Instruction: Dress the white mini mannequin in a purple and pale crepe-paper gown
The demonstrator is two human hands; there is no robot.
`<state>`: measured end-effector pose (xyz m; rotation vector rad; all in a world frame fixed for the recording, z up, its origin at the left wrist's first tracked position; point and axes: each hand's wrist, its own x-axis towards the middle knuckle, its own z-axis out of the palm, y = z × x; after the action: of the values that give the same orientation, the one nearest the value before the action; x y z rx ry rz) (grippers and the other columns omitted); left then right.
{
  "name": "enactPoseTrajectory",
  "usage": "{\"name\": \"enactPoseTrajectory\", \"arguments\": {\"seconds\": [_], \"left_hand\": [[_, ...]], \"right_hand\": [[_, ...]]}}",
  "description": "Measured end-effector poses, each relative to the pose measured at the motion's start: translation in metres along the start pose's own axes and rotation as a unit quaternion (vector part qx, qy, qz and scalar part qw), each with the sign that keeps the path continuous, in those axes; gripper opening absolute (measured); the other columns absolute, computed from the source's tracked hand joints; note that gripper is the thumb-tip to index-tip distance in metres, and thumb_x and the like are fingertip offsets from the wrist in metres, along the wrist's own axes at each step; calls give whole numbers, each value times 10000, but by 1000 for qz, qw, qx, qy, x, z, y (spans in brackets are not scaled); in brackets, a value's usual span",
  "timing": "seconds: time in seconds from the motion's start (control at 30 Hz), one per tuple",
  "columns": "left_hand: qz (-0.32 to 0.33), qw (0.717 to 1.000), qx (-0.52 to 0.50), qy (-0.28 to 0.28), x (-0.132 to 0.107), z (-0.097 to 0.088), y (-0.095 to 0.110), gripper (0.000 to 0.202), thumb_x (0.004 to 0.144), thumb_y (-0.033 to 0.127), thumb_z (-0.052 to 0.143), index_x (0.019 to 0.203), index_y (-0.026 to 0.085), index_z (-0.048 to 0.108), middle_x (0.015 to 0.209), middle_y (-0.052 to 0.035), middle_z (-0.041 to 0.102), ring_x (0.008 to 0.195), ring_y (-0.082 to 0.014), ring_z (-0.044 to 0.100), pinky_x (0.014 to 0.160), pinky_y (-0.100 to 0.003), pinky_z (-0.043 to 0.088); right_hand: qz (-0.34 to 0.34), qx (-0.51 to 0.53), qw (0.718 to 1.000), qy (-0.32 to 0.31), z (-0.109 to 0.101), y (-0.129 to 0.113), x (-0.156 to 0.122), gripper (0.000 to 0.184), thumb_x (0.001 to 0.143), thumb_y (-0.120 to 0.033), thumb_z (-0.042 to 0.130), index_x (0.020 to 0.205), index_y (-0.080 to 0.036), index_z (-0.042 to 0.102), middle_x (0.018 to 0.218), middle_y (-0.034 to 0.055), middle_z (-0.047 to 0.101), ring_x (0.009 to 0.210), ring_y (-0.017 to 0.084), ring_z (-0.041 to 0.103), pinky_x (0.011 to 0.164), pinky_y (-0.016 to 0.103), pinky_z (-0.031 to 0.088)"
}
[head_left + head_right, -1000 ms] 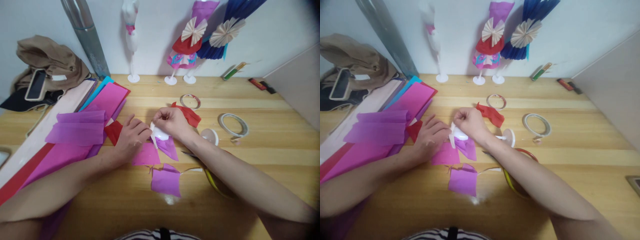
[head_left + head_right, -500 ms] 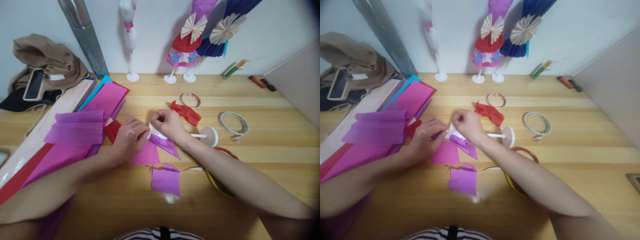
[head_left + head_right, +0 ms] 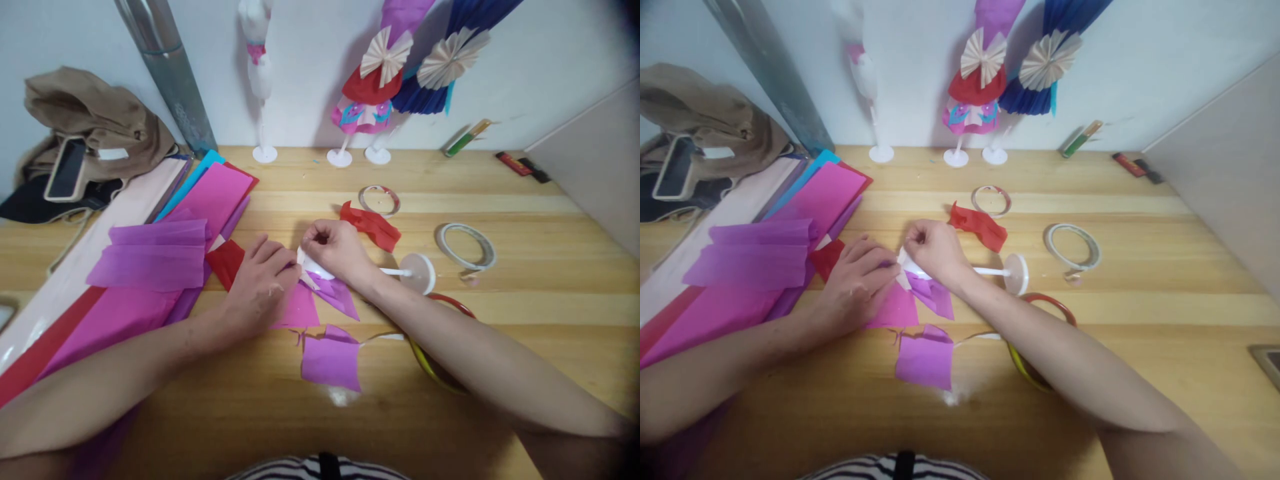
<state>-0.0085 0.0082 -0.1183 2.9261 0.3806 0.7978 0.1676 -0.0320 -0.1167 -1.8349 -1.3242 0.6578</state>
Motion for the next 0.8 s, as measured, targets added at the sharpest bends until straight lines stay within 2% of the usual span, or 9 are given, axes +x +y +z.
{"name": "enactPoseTrajectory", "arguments": {"seconds": [0.27,0.37,0.5,0.63,0.7,0.8], "left_hand": [[25,993,84,-78,-6,-6,10,215,900,107,463,973,135,664,1025,-89,664,998,-236,532,1029,-483,391],[35,995,75,-62,-5,-7,7,262,920,116,413,976,138,668,1009,-86,671,989,-232,540,1046,-506,381],[51,995,80,-41,-6,-5,5,258,925,104,413,970,136,665,989,-75,674,958,-207,561,1083,-473,356],[48,994,78,-59,-4,-6,5,280,938,98,381,964,137,657,976,-71,676,961,-201,563,1089,-471,349],[37,996,42,-62,-2,-7,4,294,950,120,363,938,149,656,949,-57,687,940,-200,570,1046,-465,380],[18,999,-20,-17,1,-8,-1,301,951,126,364,923,173,660,913,-25,718,916,-186,593,1018,-438,389]], "right_hand": [[7,7,1000,-7,0,1,0,114,685,-123,547,589,-179,573,578,-17,591,549,110,498,564,238,372],[9,23,1000,-7,-1,2,1,102,679,-140,553,586,-179,567,567,-21,575,541,107,488,545,233,367],[39,89,995,-17,-3,2,2,66,666,-173,573,600,-174,581,554,-27,560,512,98,466,516,231,368],[65,160,984,-47,-8,-3,3,66,669,-209,598,613,-175,585,546,-31,553,493,95,460,509,239,382],[58,177,981,-45,-13,-7,3,73,684,-243,610,696,-170,614,619,-10,603,532,110,504,533,252,406],[9,145,989,-28,-27,-12,-4,202,703,-286,621,865,-167,637,767,24,654,620,137,556,571,270,424]]}}
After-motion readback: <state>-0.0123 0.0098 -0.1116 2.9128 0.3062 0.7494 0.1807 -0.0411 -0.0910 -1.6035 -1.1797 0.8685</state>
